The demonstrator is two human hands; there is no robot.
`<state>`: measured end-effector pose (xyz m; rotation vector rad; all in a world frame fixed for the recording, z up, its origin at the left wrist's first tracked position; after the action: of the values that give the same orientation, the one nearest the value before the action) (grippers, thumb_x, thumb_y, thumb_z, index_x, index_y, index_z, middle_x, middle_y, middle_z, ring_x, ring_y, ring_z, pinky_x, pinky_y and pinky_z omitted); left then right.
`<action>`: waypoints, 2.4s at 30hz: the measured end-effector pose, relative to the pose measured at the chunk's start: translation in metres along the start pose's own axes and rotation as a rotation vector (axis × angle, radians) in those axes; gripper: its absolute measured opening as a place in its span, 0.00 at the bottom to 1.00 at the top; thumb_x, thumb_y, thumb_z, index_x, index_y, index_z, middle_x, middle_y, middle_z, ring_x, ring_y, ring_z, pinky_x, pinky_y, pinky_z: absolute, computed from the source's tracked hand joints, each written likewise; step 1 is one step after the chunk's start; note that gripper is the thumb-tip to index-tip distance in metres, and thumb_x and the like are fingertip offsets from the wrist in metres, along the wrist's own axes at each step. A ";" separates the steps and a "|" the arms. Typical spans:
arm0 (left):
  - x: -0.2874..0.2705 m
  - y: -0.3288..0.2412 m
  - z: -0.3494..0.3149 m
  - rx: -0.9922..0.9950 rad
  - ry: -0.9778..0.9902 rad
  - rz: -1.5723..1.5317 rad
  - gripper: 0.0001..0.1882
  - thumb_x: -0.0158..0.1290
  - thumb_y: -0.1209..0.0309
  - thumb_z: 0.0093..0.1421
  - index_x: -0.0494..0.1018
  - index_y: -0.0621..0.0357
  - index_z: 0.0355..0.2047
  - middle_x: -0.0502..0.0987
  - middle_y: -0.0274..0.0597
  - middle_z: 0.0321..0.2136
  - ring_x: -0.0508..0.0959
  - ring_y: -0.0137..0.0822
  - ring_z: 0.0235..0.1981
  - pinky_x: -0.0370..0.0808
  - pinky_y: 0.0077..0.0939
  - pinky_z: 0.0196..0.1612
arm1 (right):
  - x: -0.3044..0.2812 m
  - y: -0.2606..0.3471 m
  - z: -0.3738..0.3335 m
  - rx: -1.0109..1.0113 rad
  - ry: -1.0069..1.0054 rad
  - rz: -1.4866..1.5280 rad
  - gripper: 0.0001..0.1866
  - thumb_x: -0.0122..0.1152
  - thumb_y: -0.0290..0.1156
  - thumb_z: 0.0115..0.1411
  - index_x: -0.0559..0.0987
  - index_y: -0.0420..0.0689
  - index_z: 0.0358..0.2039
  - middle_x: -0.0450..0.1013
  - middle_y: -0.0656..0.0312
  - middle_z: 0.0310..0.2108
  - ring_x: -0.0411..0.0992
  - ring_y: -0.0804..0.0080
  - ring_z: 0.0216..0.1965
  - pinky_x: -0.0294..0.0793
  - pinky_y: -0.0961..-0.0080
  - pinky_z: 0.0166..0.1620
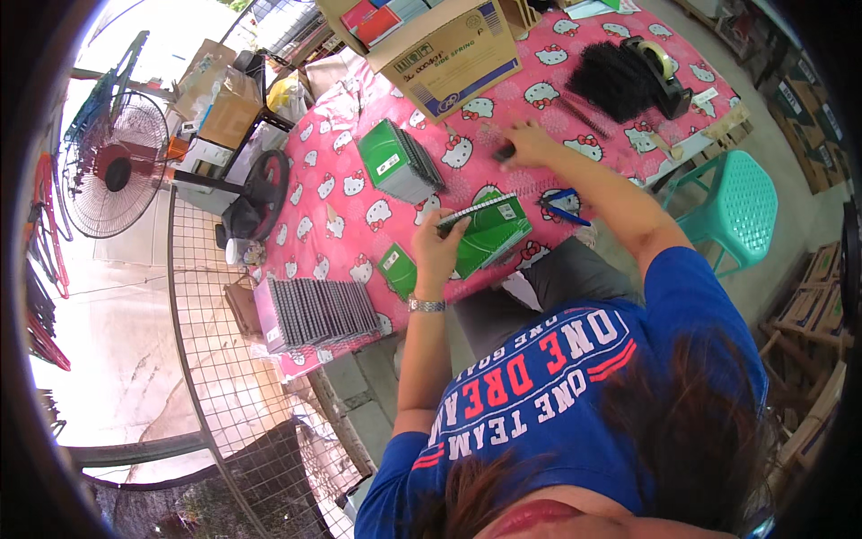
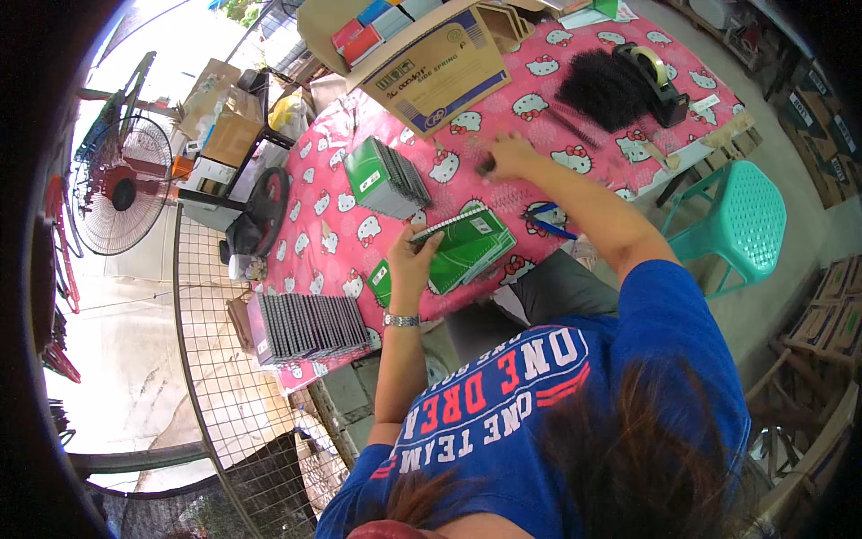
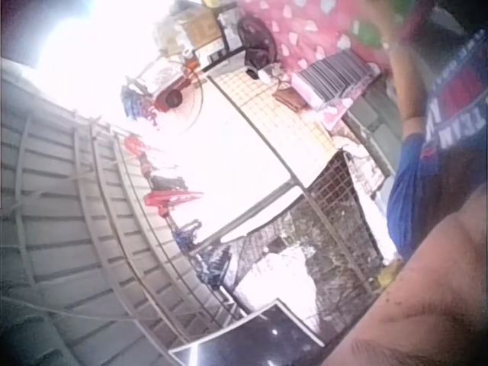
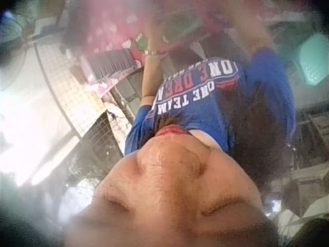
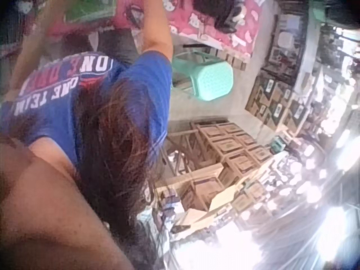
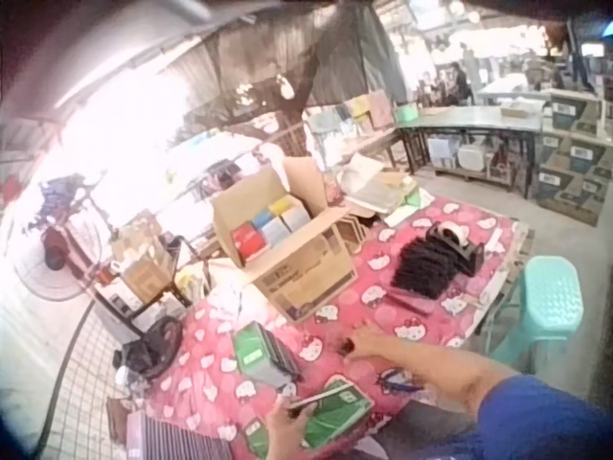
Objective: The person binds notepads by hand, inserting a metal wire through the punched holes of small stacks of paper and then closing the wire with a tool.
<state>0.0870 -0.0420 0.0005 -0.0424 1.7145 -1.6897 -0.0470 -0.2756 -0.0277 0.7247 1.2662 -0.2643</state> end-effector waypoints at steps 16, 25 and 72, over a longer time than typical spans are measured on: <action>0.004 -0.006 -0.016 0.052 -0.159 0.066 0.07 0.59 0.78 0.59 0.76 0.65 0.38 0.75 0.29 0.26 0.70 0.17 0.24 0.66 0.14 0.24 | -0.047 0.121 -0.043 -0.477 0.229 0.284 0.16 0.68 0.42 0.49 0.76 0.47 0.33 0.76 0.62 0.35 0.74 0.62 0.45 0.67 0.56 0.47; 0.006 0.014 -0.020 -0.013 -0.201 -0.132 0.07 0.62 0.76 0.55 0.75 0.62 0.33 0.74 0.36 0.25 0.70 0.22 0.23 0.67 0.20 0.26 | -0.058 0.132 -0.056 -0.682 -0.142 0.198 0.11 0.60 0.41 0.56 0.75 0.49 0.34 0.76 0.60 0.30 0.76 0.59 0.37 0.65 0.56 0.49; 0.011 0.005 -0.032 0.037 -0.232 -0.348 0.11 0.47 0.88 0.59 0.72 0.66 0.41 0.77 0.37 0.29 0.77 0.25 0.29 0.77 0.20 0.30 | -0.049 0.143 -0.134 -0.418 -0.316 0.318 0.28 0.68 0.35 0.45 0.76 0.44 0.50 0.72 0.57 0.46 0.68 0.56 0.48 0.67 0.62 0.53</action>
<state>0.0650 -0.0190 -0.0130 -0.5266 1.5649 -1.8795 -0.0857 -0.0943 0.0521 0.4891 0.8506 0.1415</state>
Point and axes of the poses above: each hand's wrist, its own z-axis towards the middle knuckle, its own x-axis out of the palm, y = z × x, the point moved 5 cm from there along z, towards the middle knuckle
